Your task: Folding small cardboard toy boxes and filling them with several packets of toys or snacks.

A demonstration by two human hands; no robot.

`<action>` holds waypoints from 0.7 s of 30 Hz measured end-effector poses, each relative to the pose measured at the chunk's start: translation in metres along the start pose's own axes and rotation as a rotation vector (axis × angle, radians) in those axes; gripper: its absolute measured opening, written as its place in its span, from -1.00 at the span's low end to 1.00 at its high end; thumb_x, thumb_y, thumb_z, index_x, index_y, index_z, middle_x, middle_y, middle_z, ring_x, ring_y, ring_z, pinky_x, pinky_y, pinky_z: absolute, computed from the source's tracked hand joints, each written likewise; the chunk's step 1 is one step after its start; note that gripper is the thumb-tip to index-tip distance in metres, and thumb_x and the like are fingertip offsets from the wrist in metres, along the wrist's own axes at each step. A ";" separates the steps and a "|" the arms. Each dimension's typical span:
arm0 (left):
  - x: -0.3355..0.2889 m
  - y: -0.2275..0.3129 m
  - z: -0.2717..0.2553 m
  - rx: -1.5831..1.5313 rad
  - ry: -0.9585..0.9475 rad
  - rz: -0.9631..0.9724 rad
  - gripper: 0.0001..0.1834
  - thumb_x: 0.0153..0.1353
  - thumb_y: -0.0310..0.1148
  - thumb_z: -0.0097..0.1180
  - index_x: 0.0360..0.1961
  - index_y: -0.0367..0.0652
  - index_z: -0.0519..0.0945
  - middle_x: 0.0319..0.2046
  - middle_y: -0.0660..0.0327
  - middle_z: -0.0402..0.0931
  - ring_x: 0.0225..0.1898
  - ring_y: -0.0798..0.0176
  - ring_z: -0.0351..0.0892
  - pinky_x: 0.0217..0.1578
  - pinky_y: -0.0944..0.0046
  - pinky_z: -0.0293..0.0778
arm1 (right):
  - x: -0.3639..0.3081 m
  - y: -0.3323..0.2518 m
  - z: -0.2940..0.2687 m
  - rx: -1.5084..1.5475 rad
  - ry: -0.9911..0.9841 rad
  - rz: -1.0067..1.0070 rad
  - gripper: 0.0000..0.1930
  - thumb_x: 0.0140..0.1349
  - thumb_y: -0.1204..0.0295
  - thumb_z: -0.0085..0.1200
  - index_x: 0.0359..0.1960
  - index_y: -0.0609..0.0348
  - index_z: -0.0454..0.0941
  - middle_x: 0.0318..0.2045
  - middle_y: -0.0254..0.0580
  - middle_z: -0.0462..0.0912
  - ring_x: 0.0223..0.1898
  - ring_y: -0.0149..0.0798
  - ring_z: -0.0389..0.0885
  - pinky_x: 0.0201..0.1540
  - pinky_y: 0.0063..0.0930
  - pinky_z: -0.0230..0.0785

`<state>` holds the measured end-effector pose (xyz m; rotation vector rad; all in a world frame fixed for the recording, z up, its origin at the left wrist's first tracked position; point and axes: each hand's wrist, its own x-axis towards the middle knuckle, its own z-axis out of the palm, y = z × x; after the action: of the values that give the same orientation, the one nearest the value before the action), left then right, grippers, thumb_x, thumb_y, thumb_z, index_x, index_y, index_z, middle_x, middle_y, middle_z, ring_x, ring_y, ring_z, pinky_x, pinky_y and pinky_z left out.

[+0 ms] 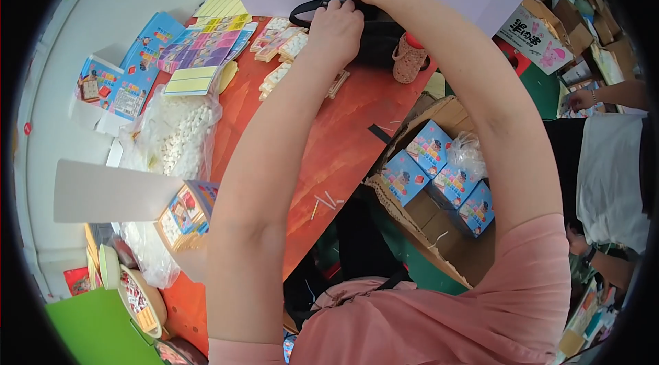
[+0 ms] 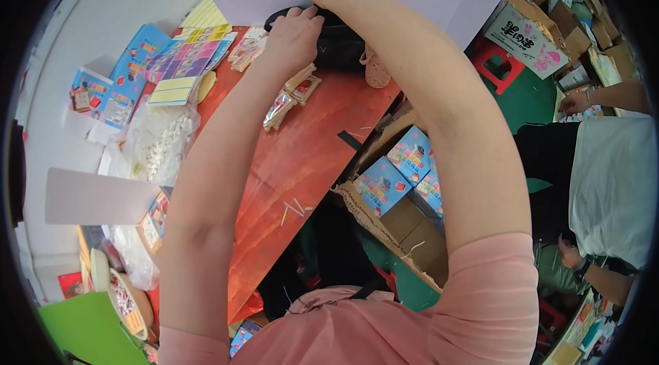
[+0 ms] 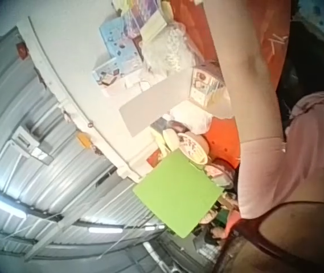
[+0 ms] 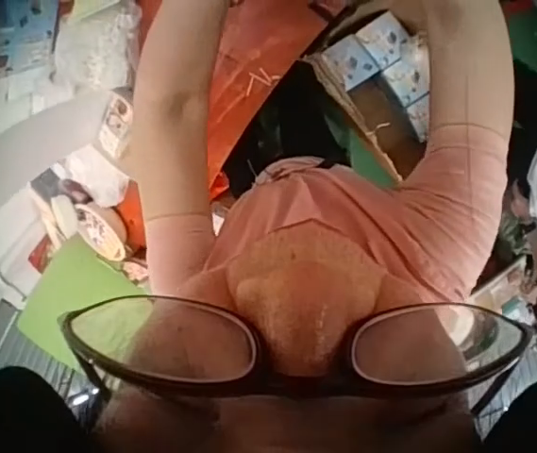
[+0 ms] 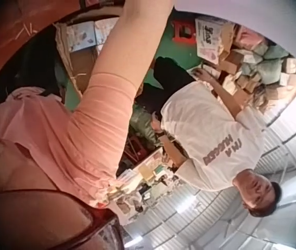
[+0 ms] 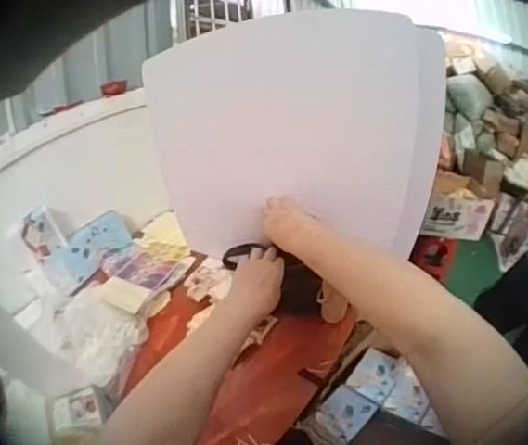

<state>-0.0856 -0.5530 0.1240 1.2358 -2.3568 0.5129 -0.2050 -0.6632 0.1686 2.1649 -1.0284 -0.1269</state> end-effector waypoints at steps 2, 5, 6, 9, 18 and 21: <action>0.000 0.005 0.027 0.019 -0.032 -0.039 -0.75 0.11 -0.51 0.12 -0.15 -0.22 0.65 -0.12 0.08 0.59 0.02 0.01 0.54 -0.04 0.02 0.47 | -0.014 0.011 0.018 -0.013 0.076 0.002 -0.78 0.25 0.39 0.07 -0.19 0.09 0.75 -0.14 -0.15 0.73 0.08 -0.10 0.59 0.12 -0.11 0.43; -0.011 0.010 0.047 -0.018 0.011 -0.054 -0.65 0.10 -0.52 0.13 -0.03 -0.23 0.60 -0.10 0.09 0.58 0.06 0.01 0.50 -0.03 0.04 0.46 | -0.034 0.026 0.033 0.065 0.101 -0.005 -0.76 0.24 0.45 0.07 -0.14 0.16 0.74 -0.16 -0.05 0.74 0.01 -0.03 0.67 0.09 -0.14 0.51; -0.014 0.017 0.047 -0.017 0.023 -0.048 -0.63 0.10 -0.52 0.14 -0.01 -0.22 0.59 -0.10 0.10 0.58 0.08 0.01 0.49 -0.02 0.05 0.46 | -0.040 0.032 0.036 0.146 0.043 -0.005 -0.73 0.27 0.50 0.03 -0.08 0.20 0.74 -0.13 -0.02 0.74 -0.03 0.01 0.70 0.09 -0.17 0.55; -0.028 0.024 0.044 -0.051 0.028 -0.066 -0.64 0.11 -0.52 0.14 -0.01 -0.20 0.58 -0.10 0.12 0.58 0.10 0.00 0.48 -0.02 0.05 0.46 | -0.053 0.031 0.036 0.171 0.062 -0.031 -0.73 0.27 0.49 0.04 -0.08 0.23 0.73 -0.11 0.00 0.75 -0.03 0.03 0.72 0.03 -0.10 0.58; -0.042 0.028 0.059 -0.113 0.196 -0.159 -0.80 0.08 -0.51 0.15 -0.22 -0.18 0.66 -0.13 0.13 0.60 0.14 -0.05 0.50 0.00 0.02 0.49 | -0.045 0.021 -0.023 0.509 -0.059 0.130 -0.76 0.12 0.53 0.10 -0.19 0.18 0.74 -0.15 0.04 0.75 -0.05 0.05 0.73 -0.07 -0.07 0.60; -0.042 0.030 0.061 -0.158 0.194 -0.182 -0.82 0.08 -0.50 0.15 -0.26 -0.20 0.67 -0.07 0.09 0.58 0.12 -0.05 0.49 0.00 0.01 0.48 | -0.059 0.017 -0.027 0.470 -0.064 0.091 -0.77 0.12 0.53 0.10 -0.20 0.21 0.73 -0.19 0.05 0.75 -0.07 0.07 0.73 -0.10 -0.06 0.59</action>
<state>-0.1010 -0.5394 0.0467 1.2525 -2.0582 0.3616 -0.2456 -0.6131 0.1871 2.5376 -1.2914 0.1000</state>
